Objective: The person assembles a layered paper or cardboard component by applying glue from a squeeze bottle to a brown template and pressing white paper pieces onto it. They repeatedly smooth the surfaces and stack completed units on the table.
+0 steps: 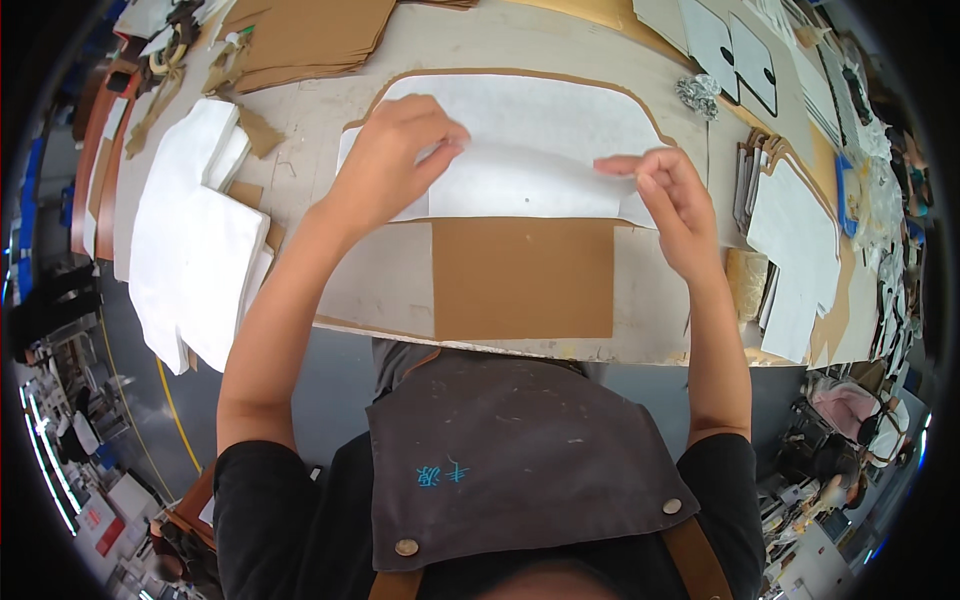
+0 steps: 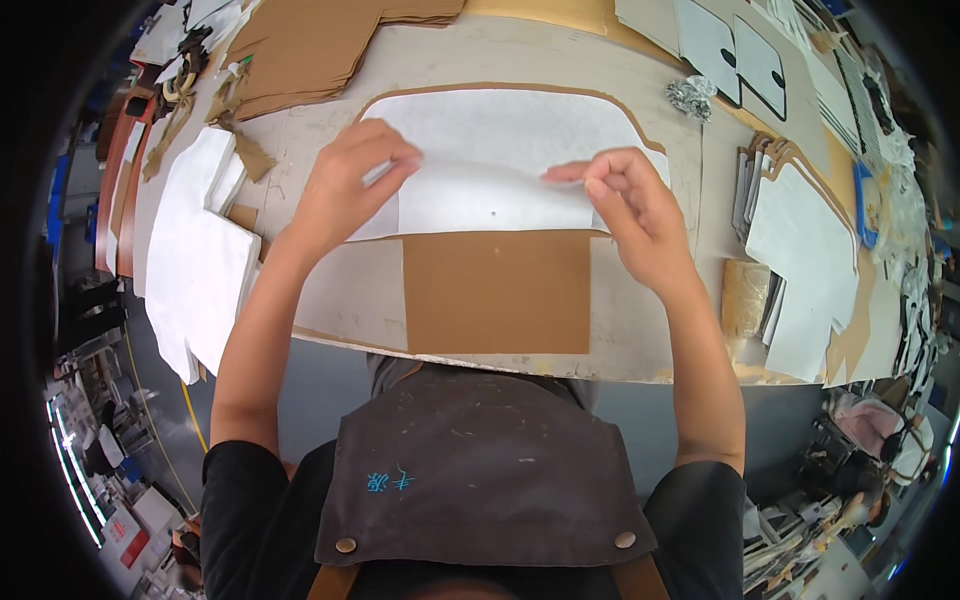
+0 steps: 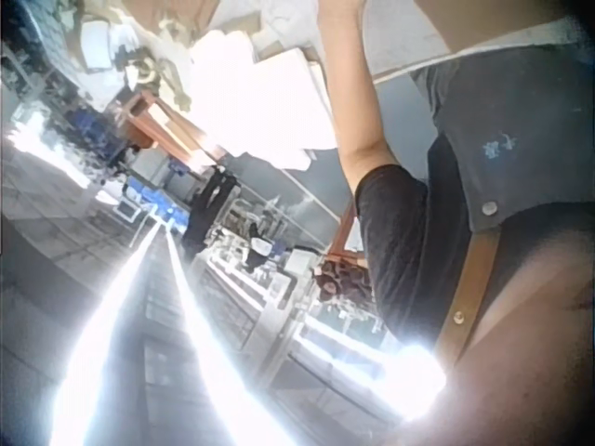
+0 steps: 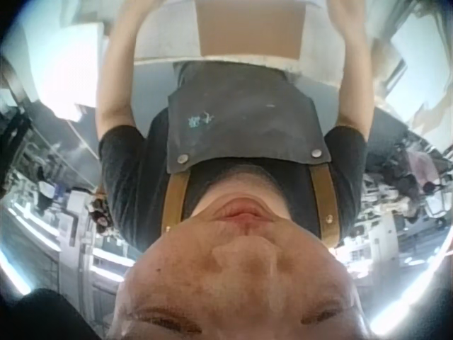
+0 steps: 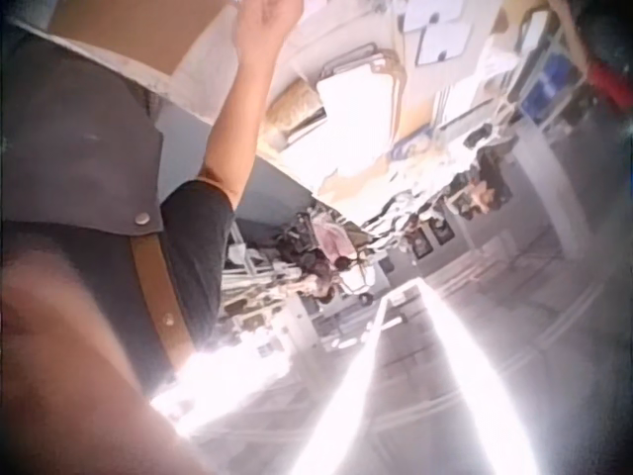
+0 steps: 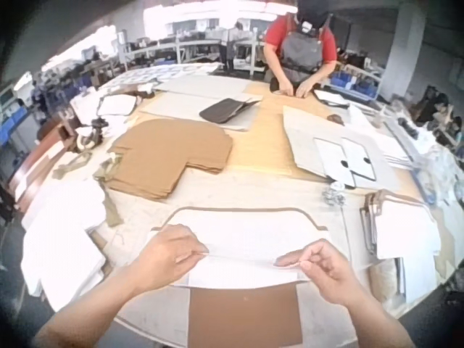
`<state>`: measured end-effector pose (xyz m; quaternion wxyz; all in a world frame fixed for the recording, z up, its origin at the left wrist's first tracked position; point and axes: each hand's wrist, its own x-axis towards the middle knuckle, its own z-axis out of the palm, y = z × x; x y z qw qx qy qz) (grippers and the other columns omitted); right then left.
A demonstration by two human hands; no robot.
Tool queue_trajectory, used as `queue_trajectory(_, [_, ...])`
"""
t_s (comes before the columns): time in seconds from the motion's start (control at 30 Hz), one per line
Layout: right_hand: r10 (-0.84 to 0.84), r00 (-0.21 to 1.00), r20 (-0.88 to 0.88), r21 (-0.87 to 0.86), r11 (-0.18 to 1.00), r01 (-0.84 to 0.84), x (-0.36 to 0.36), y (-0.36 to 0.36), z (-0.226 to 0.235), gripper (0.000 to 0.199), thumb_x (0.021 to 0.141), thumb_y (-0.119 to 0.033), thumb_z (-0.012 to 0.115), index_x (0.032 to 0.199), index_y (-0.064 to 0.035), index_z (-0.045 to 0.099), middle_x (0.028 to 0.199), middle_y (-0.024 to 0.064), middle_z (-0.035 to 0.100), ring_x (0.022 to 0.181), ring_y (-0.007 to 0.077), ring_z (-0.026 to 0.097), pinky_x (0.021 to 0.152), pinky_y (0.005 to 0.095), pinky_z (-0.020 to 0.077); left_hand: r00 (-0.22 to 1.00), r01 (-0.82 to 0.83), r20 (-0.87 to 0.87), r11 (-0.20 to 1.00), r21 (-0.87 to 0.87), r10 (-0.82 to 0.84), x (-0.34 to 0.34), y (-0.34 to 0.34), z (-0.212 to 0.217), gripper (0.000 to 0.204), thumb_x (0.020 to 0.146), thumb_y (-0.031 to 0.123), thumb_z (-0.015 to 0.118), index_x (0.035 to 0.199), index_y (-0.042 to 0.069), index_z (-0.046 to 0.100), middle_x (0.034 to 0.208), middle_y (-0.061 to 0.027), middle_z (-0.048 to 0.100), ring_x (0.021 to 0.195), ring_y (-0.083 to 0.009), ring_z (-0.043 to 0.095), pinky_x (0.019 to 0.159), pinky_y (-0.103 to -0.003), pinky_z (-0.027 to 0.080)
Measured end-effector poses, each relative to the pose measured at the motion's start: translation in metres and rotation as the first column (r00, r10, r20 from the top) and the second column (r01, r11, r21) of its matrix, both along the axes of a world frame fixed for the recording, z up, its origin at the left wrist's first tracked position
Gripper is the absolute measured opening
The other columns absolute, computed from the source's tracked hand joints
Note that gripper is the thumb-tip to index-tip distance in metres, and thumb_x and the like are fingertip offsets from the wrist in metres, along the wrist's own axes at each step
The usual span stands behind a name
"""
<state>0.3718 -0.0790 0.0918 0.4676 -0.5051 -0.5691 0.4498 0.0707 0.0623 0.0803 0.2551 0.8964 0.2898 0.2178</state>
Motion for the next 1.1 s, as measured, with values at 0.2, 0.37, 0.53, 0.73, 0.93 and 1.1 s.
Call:
queue_trajectory(0.2, [0.029, 0.999, -0.034, -0.006, 1.000, -0.029, -0.017, -0.084, 0.008, 0.027, 0.103, -0.003, 0.052, 0.130, -0.0026, 0.048, 0.114, 0.0139, 0.074, 0.117, 0.0228, 0.065, 0.106, 0.0391, 0.0442, 0.983, 0.166, 0.057, 0.975, 0.150, -0.176, -0.036, -0.096, 0.037, 0.028, 0.071, -0.005, 0.071, 0.098, 0.003, 0.071, 0.096, -0.0112, 0.063, 0.091, -0.0311, 0.063, 0.077, -0.041, 0.052])
queue_trajectory(0.37, [0.058, 0.903, 0.426, 0.111, 0.987, -0.115, -0.025, -0.126, -0.015, 0.043, 0.097, -0.001, 0.056, 0.140, -0.0007, 0.050, 0.120, 0.0121, 0.074, 0.122, 0.0298, 0.064, 0.110, 0.0441, 0.0418, 0.965, 0.262, -0.042, 0.947, 0.186, -0.259, -0.044, -0.140, -0.007, 0.033, 0.069, 0.002, 0.075, 0.102, 0.002, 0.069, 0.099, -0.0106, 0.062, 0.093, -0.0305, 0.063, 0.079, -0.041, 0.051])
queue_trajectory(0.53, [-0.085, 0.912, 0.402, 0.094, 0.994, 0.051, -0.025, -0.143, -0.035, 0.040, 0.090, 0.002, 0.062, 0.129, -0.0028, 0.061, 0.122, 0.0129, 0.071, 0.119, 0.0330, 0.063, 0.108, 0.0421, 0.0443, 0.971, 0.236, -0.057, 0.965, 0.112, -0.231, -0.047, -0.148, -0.018, 0.033, 0.076, 0.007, 0.077, 0.108, 0.003, 0.068, 0.099, -0.0108, 0.062, 0.095, -0.0309, 0.062, 0.083, -0.042, 0.050])
queue_trajectory(0.73, [-0.392, 0.629, 0.672, 0.250, 0.919, 0.306, 0.023, -0.106, -0.048, 0.038, 0.089, 0.000, 0.063, 0.127, -0.0019, 0.064, 0.133, 0.0144, 0.064, 0.130, 0.0348, 0.054, 0.107, 0.0455, 0.0416, 0.995, 0.084, -0.064, 0.982, 0.171, -0.074, -0.025, -0.115, -0.015, 0.039, 0.081, 0.012, 0.077, 0.117, 0.004, 0.067, 0.112, -0.0120, 0.064, 0.105, -0.0319, 0.060, 0.090, -0.043, 0.048])
queue_trajectory(0.93, [-0.271, 0.328, 0.905, 0.232, 0.960, 0.155, 0.038, -0.078, -0.066, 0.054, 0.098, -0.023, 0.058, 0.148, -0.0044, 0.045, 0.160, 0.0099, 0.038, 0.149, 0.0327, 0.031, 0.120, 0.0512, 0.0211, 0.962, 0.203, -0.227, 0.951, 0.233, -0.149, 0.060, -0.081, -0.030, 0.059, 0.091, 0.030, 0.070, 0.143, 0.008, 0.051, 0.157, -0.0096, 0.040, 0.144, -0.0333, 0.036, 0.116, -0.048, 0.033])
queue_trajectory(1.1, [-0.225, 0.309, 0.924, 0.177, 0.968, 0.176, 0.036, -0.065, -0.073, 0.062, 0.102, -0.031, 0.053, 0.154, -0.0026, 0.036, 0.165, 0.0103, 0.029, 0.154, 0.0292, 0.022, 0.124, 0.0512, 0.0145, 0.941, 0.255, -0.284, 0.937, 0.241, -0.183, 0.115, -0.063, -0.051, 0.070, 0.095, 0.046, 0.063, 0.152, 0.012, 0.042, 0.165, -0.0079, 0.029, 0.152, -0.0329, 0.023, 0.124, -0.051, 0.022])
